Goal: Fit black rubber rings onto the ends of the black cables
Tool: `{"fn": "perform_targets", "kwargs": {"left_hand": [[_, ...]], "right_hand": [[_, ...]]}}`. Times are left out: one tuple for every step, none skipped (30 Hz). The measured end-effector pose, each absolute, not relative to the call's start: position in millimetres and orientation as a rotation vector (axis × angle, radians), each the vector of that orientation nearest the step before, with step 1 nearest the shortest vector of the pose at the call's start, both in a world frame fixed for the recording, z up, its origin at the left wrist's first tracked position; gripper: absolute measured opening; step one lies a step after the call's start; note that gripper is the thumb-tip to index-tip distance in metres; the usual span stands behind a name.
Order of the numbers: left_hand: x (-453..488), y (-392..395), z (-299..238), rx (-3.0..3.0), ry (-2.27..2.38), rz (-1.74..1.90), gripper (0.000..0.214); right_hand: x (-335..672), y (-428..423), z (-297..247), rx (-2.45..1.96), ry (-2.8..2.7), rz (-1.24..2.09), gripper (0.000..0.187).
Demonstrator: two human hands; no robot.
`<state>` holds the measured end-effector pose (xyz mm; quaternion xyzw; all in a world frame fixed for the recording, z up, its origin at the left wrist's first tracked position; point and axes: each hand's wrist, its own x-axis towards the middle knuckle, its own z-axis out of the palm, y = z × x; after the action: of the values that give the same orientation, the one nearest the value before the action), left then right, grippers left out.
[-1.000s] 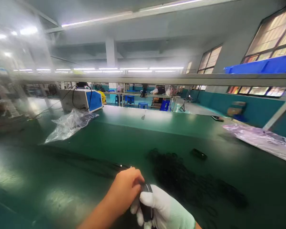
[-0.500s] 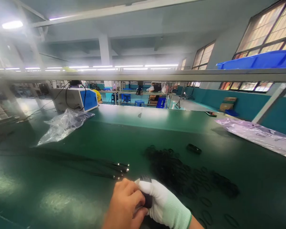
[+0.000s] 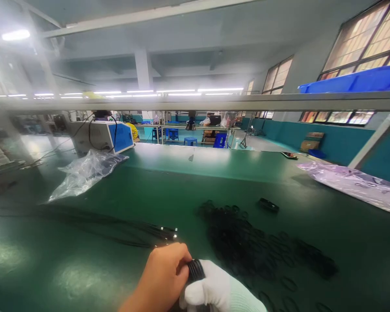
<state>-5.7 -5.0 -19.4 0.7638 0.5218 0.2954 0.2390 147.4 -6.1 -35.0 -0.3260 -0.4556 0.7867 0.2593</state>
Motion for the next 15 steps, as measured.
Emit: {"fn": "perform_targets", "kwargs": {"left_hand": [[-8.7,-2.7,-15.6,2.076,1.408,0.811,0.018],[-12.5,-0.3,-11.2,2.045,1.391,0.827,0.018],[-16.3,1.7,-7.1,2.005,1.392,0.858,0.019],[-19.4,3.0,-3.9,1.978,1.408,0.888,0.018],[-20.9,3.2,-2.6,1.971,1.439,0.902,0.015],[-19.9,2.0,-3.7,1.991,1.46,0.886,0.011],[-16.1,-0.8,-7.5,2.042,1.449,0.831,0.01],[-9.3,-5.0,-14.0,2.116,1.392,0.729,0.011],[0.0,-10.2,-22.9,2.197,1.303,0.592,0.011],[10.7,-15.7,-33.4,2.26,1.208,0.462,0.013],[21.6,-20.8,-44.5,2.3,1.13,0.359,0.016],[31.4,-24.7,-55.0,2.319,1.1,0.301,0.015],[38.7,-26.9,-64.0,2.321,1.102,0.287,0.012],[42.8,-27.0,-70.6,2.326,1.13,0.298,0.008],[43.4,-25.2,-74.4,2.308,1.162,0.343,0.008]], "right_hand": [[151.2,-5.3,-34.4,-0.898,-1.171,2.136,0.013],[156.8,-3.9,-33.0,-0.894,-1.088,2.125,0.015],[164.0,-1.9,-30.8,-0.874,-0.996,2.092,0.019],[172.5,0.7,-27.9,-0.843,-0.913,2.04,0.024],[181.5,3.6,-24.3,-0.806,-0.845,1.976,0.03],[190.1,6.5,-20.6,-0.783,-0.802,1.922,0.033],[197.8,9.1,-17.2,-0.778,-0.776,1.881,0.035],[203.8,11.1,-14.2,-0.781,-0.768,1.856,0.036],[208.0,12.4,-12.0,-0.789,-0.77,1.84,0.038],[210.3,13.0,-10.5,-0.798,-0.775,1.83,0.039],[211.0,13.0,-9.6,-0.808,-0.782,1.824,0.041],[210.7,12.5,-9.1,-0.821,-0.791,1.82,0.043],[209.7,11.8,-9.0,-0.833,-0.801,1.815,0.044],[208.3,10.8,-8.9,-0.842,-0.809,1.806,0.045],[206.6,9.8,-8.9,-0.843,-0.815,1.794,0.044]]}}
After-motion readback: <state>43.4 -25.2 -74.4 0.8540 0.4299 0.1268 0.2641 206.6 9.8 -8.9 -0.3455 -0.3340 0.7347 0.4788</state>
